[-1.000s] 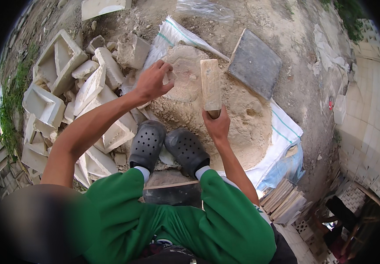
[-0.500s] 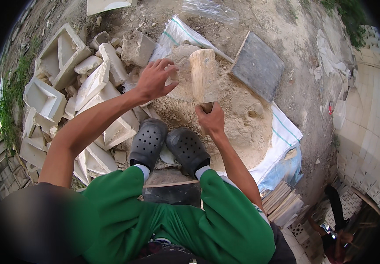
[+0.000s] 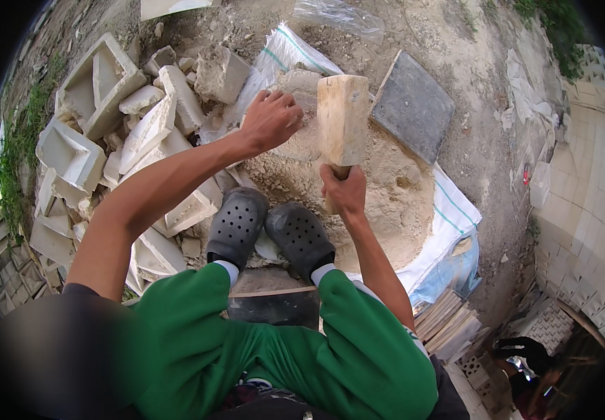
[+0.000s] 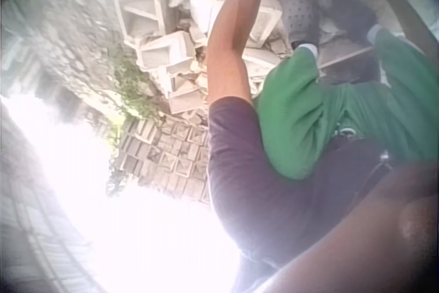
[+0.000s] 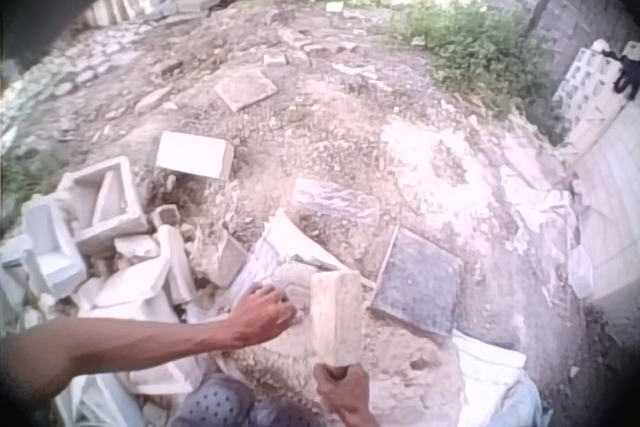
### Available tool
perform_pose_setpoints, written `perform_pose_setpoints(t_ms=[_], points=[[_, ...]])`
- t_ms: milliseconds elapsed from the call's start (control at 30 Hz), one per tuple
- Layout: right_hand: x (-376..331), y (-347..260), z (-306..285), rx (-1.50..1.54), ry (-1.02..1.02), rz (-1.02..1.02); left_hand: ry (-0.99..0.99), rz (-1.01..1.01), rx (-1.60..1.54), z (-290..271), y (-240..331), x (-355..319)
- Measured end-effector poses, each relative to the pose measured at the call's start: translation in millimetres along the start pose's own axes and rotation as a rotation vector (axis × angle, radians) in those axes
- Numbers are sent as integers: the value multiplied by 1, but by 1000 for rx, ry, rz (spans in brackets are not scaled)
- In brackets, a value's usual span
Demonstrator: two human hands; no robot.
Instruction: The person repeatedly strikes a small piece of stone with a wooden mallet to break it into smaller fragments. The person holds the stone with one hand and swings the mallet with the other, working over a pile of sand and debris.
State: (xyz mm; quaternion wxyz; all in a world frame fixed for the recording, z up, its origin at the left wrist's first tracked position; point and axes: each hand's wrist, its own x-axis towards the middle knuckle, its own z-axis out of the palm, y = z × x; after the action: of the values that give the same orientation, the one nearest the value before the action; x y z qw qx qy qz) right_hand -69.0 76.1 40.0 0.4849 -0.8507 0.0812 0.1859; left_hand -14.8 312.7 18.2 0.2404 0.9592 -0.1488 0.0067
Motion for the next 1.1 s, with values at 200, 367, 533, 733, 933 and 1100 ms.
perform_pose_setpoints(t_ms=[200, 367, 533, 733, 933, 1100], points=[[2, 3, 14, -152, -5, -172, 55, -25, -34, -2, -6, -11], [-3, -19, 4, -116, -22, 30, 9, -26, -45, -6, -11, -15], [-10, -53, -13, -88, -128, -79, 39, -28, -21, -3, -14, -16], [-2, -20, 9, -224, -70, 53, 35, -58, -22, -5, -12, -15], [-2, -31, -6, -116, -99, 237, 30, -13, -16, -4, -20, -21], [-6, -44, -10, -9, -138, 110, 64, -23, -28, -2, -18, -20]])
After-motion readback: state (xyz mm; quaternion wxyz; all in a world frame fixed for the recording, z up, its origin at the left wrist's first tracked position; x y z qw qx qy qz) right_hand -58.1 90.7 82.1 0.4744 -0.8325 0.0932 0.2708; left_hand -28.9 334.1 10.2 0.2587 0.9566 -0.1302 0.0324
